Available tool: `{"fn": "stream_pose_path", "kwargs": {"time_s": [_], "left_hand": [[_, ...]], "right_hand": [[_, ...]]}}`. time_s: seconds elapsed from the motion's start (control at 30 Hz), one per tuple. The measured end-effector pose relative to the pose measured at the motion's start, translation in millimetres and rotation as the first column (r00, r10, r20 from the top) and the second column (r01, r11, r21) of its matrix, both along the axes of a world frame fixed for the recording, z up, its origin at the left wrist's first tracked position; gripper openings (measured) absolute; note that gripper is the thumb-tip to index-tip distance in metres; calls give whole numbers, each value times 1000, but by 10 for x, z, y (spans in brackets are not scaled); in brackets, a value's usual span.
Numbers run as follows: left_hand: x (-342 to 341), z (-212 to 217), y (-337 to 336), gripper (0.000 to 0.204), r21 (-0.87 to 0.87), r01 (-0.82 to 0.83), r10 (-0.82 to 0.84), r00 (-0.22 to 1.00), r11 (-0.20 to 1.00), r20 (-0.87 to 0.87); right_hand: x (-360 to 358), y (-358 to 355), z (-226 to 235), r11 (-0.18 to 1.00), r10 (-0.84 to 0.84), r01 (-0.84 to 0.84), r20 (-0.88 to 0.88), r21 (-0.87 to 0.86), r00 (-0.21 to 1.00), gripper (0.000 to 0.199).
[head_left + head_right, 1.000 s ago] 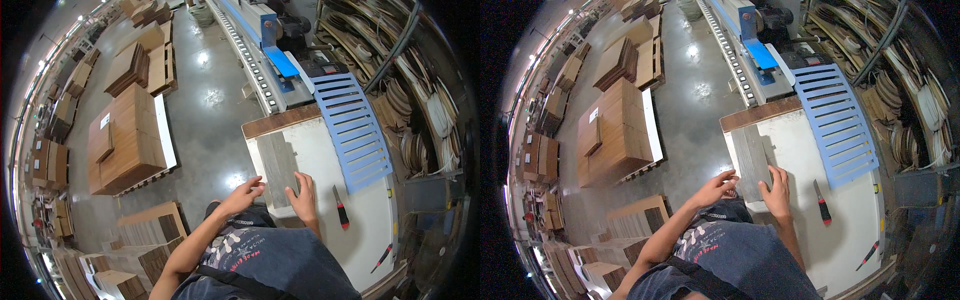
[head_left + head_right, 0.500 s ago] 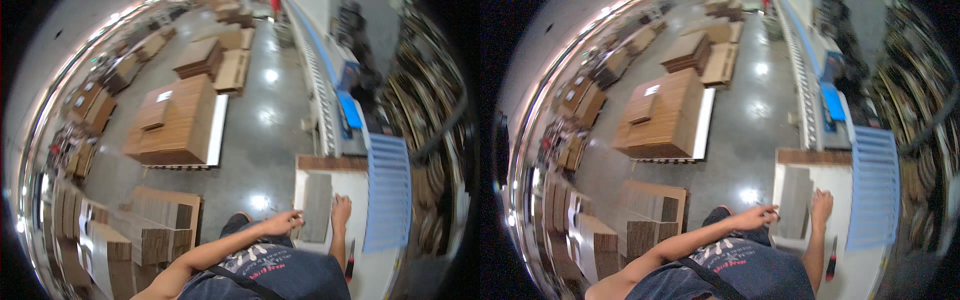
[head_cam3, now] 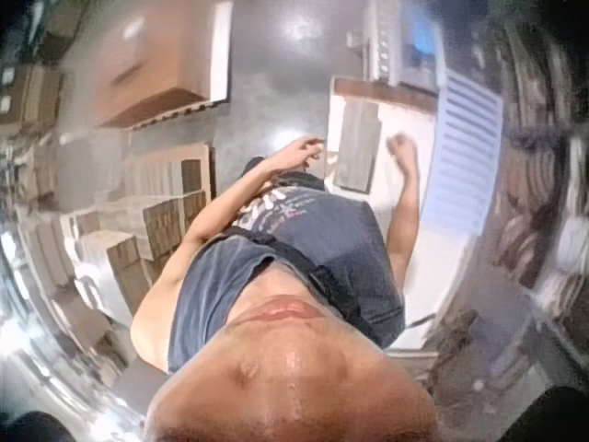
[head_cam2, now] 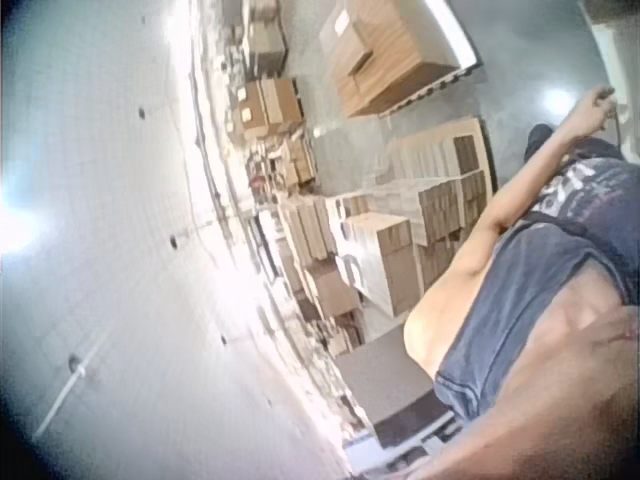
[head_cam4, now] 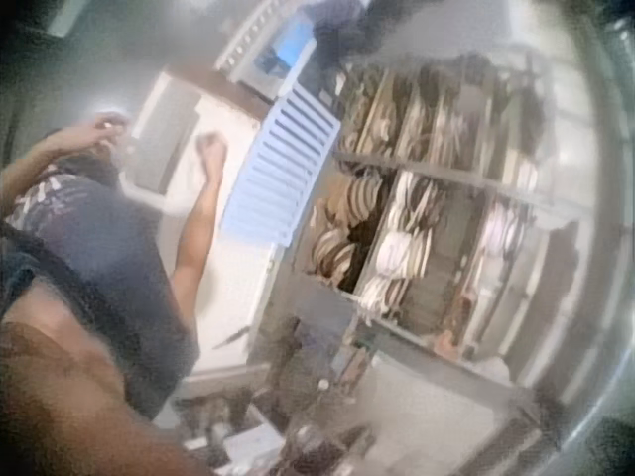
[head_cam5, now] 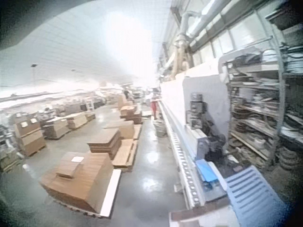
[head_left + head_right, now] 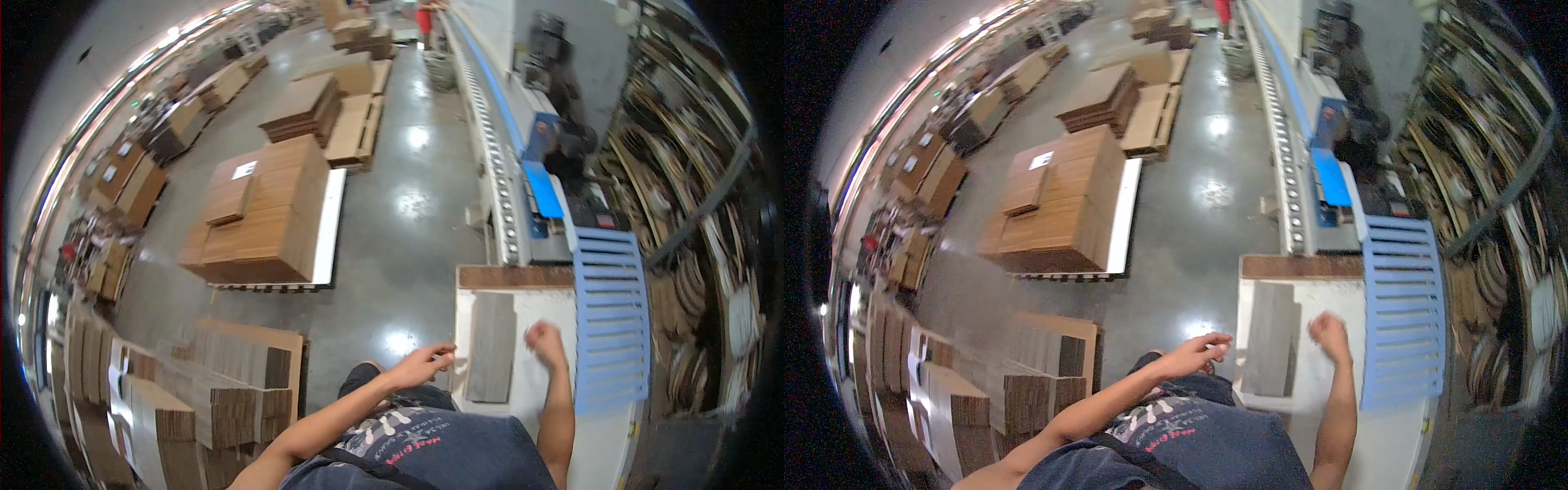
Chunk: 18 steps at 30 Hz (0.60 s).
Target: Processing and stacking wood panels using industrial machinery in a furniture factory.
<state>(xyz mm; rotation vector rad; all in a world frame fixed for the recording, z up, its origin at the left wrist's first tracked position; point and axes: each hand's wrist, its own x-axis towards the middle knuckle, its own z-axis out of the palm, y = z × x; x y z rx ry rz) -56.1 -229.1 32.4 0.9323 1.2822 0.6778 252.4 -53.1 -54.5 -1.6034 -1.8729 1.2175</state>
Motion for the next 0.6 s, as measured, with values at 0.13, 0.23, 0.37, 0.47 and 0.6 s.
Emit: {"fn": "stream_pose_path", "kwargs": {"time_s": [0.13,0.23,0.37,0.47,0.6], "left_hand": [[-2,-91,-52,46,-67,-45,49,997,997,55],[1,-71,-42,46,-101,-35,42,997,994,64],[33,41,-16,48,-114,-18,20,1000,993,10],[81,118,-13,46,-105,-66,69,997,992,23],[81,192,-17,43,-55,-123,125,992,991,33]], "right_hand": [[743,523,516,561,-362,804,-932,-198,24,18],[927,676,522,530,-469,830,-876,-176,114,33],[530,987,116,780,-561,625,-420,22,714,32],[125,1317,-60,798,-431,449,-140,401,891,36],[-316,1801,49,772,-461,263,225,579,858,42]]}}
